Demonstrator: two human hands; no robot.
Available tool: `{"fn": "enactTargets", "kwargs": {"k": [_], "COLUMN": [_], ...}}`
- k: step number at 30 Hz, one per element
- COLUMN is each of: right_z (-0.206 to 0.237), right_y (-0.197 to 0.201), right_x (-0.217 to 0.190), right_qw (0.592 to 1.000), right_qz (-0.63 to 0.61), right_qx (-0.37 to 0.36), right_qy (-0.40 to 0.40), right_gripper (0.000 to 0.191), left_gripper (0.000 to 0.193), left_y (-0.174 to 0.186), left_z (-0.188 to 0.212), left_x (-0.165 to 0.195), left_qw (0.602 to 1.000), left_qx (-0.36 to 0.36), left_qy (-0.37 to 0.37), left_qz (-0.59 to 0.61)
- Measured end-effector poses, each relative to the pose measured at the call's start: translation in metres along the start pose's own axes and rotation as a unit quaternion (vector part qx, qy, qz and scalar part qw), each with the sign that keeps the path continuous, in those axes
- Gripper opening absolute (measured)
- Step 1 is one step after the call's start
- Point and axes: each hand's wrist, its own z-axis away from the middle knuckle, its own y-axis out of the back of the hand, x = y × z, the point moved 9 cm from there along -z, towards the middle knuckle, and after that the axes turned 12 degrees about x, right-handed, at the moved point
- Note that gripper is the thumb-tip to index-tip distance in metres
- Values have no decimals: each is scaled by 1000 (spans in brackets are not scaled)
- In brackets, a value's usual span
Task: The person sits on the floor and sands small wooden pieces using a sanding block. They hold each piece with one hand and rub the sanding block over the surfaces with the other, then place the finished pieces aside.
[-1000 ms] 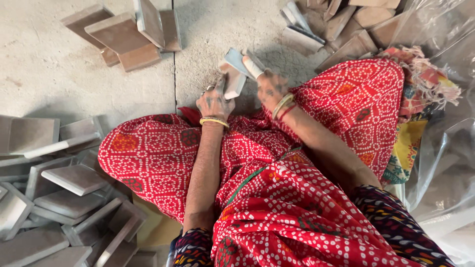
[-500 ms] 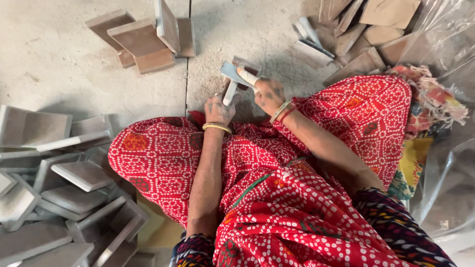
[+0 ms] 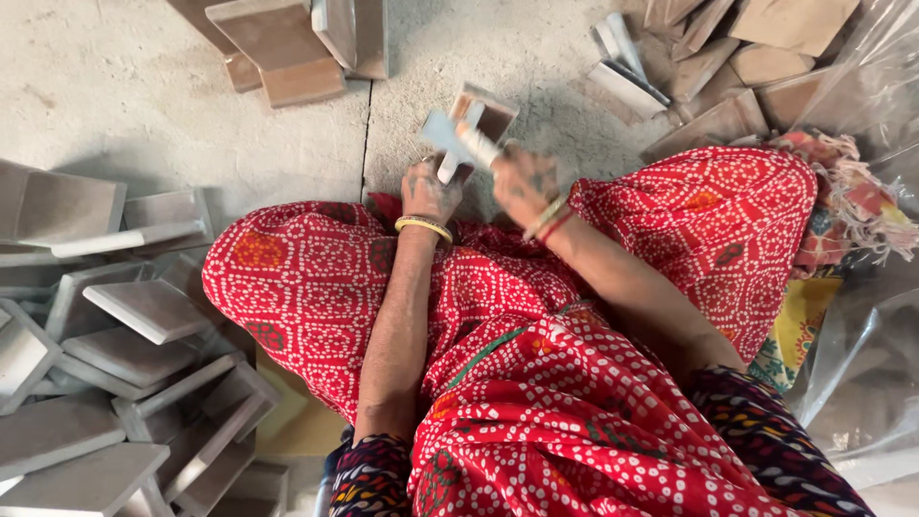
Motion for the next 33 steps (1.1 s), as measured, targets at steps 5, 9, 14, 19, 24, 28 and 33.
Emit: {"fn": "enactTargets", "kwargs": {"k": [5,9,14,19,24,28,33], "right_z": [-8,-13,-9,-12,-11,-8,-14], "right_y": [12,18,16,-9,-14,-9,-10], "right_x": [-19,-5,-10,14,-6,-9,-13], "right_qw": [996,1000,994,999,993,997,996], "right_qz": [32,11,43,-29,94,-69,-77], "right_qx": [12,14,56,17,23,28,45], "right_qy": [80,16,88,-30,74,19,-14], "right_gripper": [19,22,22,24,20,31,51], "left_gripper": [17,26,20,31,29,27,42], "left_y": [-15,-4,-8,-7,-10,-44,-22], "left_z": [2,2,-2,-4,-6,0,-7], "left_x": [6,10,2,2,5,-38,-34], "left_qw": [997,997,997,999,999,895,991], "left_qx": [-53,29,-41,-29,23,-66,-80], "left_qy": [-61,-65,42,43,-39,286,111], "left_qz": [-21,-38,44,-1,17,335,-6]}}
